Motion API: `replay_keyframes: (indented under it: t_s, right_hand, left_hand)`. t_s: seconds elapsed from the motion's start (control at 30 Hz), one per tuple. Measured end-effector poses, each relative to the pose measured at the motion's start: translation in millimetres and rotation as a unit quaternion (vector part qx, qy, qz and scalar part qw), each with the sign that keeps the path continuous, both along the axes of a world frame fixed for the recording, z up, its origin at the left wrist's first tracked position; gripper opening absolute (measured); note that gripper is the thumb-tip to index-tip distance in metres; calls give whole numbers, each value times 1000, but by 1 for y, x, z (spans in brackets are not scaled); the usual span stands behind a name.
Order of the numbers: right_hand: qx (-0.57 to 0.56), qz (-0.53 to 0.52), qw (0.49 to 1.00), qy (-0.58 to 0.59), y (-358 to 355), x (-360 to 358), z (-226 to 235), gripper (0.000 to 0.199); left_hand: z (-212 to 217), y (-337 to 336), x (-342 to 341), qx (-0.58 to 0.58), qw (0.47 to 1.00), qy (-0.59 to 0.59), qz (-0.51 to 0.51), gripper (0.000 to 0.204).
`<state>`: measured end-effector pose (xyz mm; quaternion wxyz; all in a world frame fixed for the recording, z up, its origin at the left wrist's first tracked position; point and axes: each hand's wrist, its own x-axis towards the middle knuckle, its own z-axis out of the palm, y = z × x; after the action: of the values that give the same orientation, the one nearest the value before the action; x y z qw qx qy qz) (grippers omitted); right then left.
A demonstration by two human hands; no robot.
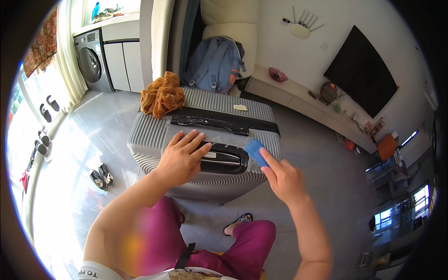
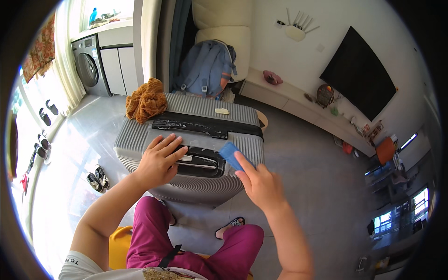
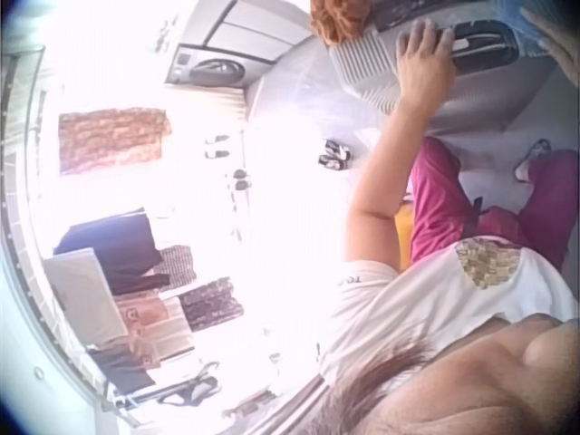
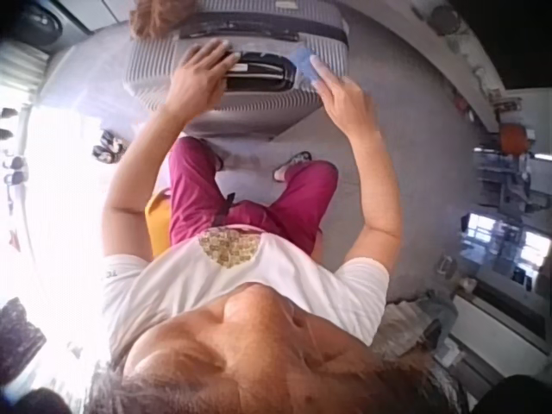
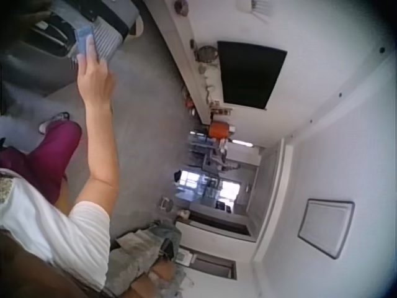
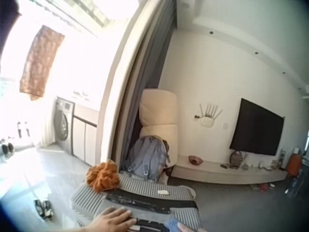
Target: The person cleans a suitcase by hand using a brush and a cloth. The person uses a brush to scrub the handle and top surface of the suitcase, then wipes the area with a cloth, and continues brushing the surface.
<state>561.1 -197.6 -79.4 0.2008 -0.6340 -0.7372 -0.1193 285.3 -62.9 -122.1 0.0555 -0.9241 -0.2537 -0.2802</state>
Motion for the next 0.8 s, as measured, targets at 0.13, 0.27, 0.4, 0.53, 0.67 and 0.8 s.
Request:
replay_keyframes:
  t_s: [0.13, 0.27, 0.4, 0.53, 0.67, 0.8]
  right_hand:
    - [-57, 85, 983, -154, 28, -19, 34, 42]
    - [-134, 71, 964, -217, 17, -14, 49, 44]
    - [-173, 3, 963, -207, 1, -39, 41, 46]
    - [-93, -105, 973, -182, 4, -58, 5, 48]
    - [-119, -154, 963, -188, -22, -62, -4, 47]
    - [-53, -184, 971, -142, -4, -77, -21, 49]
  left_hand:
    - [4, -5, -1, -33, 999, -23, -15, 52]
    - [1, -6, -6, -44, 998, -36, -17, 52]
    - [-8, -3, 0, -42, 998, -41, -3, 51]
    - [-10, 2, 4, -33, 998, -49, -3, 50]
    - [-14, 2, 3, -32, 998, -57, 1, 44]
    - [-14, 1, 6, -31, 998, -61, 4, 47]
